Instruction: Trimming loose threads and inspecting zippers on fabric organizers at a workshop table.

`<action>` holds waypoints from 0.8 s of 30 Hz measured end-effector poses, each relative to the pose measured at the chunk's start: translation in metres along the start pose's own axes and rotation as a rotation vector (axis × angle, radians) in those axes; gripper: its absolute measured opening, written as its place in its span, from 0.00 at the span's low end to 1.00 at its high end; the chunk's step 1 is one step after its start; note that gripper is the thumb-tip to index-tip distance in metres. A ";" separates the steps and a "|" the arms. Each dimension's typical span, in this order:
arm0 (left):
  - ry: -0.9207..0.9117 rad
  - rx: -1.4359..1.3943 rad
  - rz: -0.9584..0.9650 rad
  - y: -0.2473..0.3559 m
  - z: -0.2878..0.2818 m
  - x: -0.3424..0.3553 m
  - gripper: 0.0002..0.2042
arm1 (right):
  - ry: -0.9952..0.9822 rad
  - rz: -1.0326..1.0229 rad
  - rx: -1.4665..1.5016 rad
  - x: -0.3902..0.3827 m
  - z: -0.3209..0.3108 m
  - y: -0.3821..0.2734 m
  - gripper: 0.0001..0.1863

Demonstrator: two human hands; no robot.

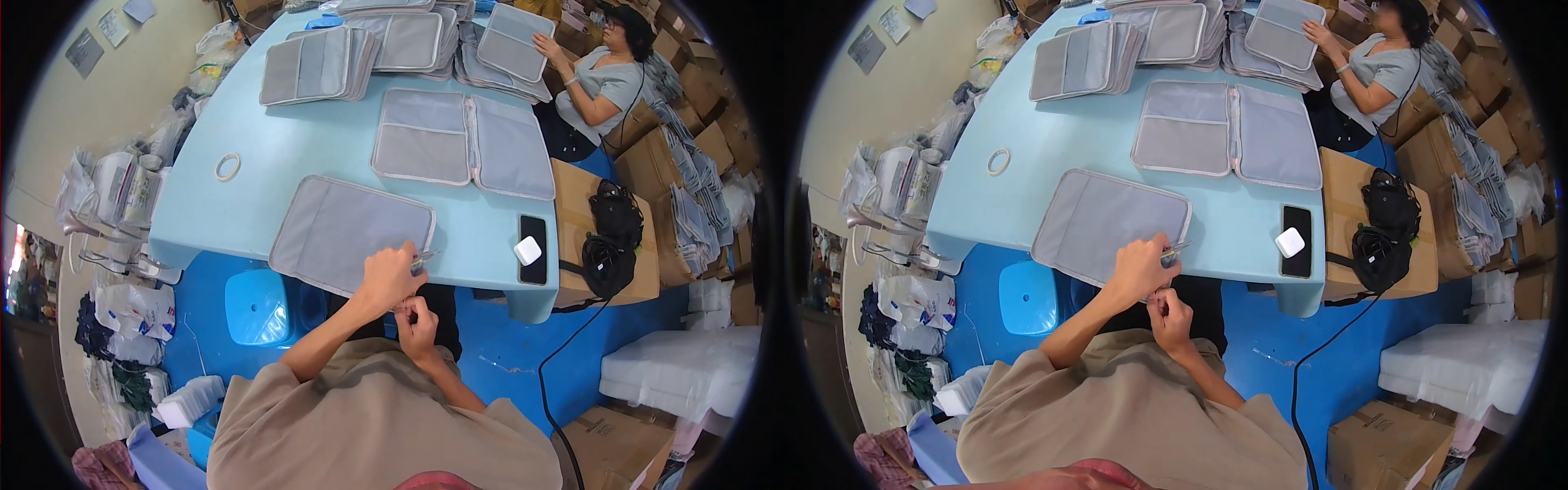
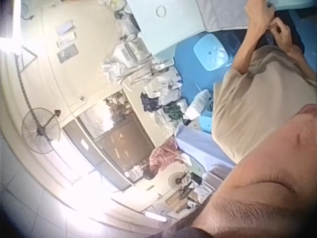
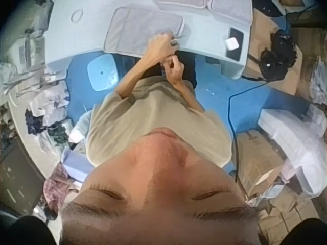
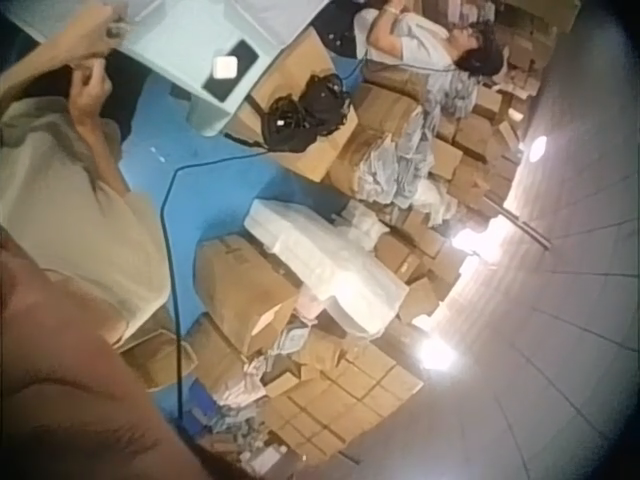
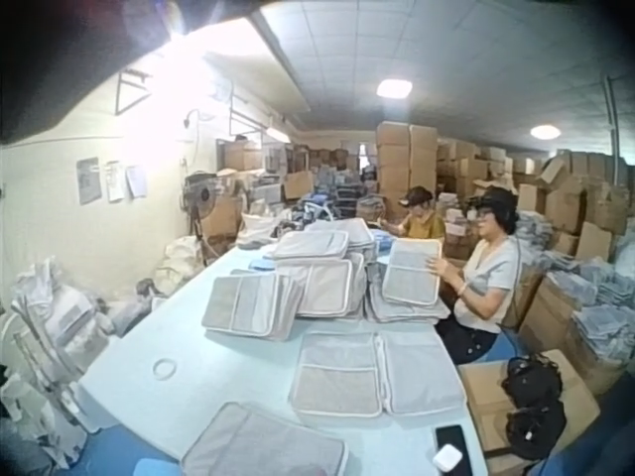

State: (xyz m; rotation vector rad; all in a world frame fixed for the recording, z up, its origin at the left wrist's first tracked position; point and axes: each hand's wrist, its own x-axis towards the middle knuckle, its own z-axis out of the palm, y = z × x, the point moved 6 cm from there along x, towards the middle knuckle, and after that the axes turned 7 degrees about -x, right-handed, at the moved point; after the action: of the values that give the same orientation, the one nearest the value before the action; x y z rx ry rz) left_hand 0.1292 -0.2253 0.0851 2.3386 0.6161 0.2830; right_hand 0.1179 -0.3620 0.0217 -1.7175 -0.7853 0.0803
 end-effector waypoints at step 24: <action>-0.010 -0.705 0.047 0.013 -0.132 -0.064 0.07 | -0.435 0.093 0.770 0.070 0.005 -0.060 0.20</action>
State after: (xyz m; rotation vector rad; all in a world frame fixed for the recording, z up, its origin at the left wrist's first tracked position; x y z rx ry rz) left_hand 0.0308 -0.1904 0.1894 1.6738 0.3716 0.4297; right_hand 0.1421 -0.3157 0.0975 -1.0005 -0.8397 0.7435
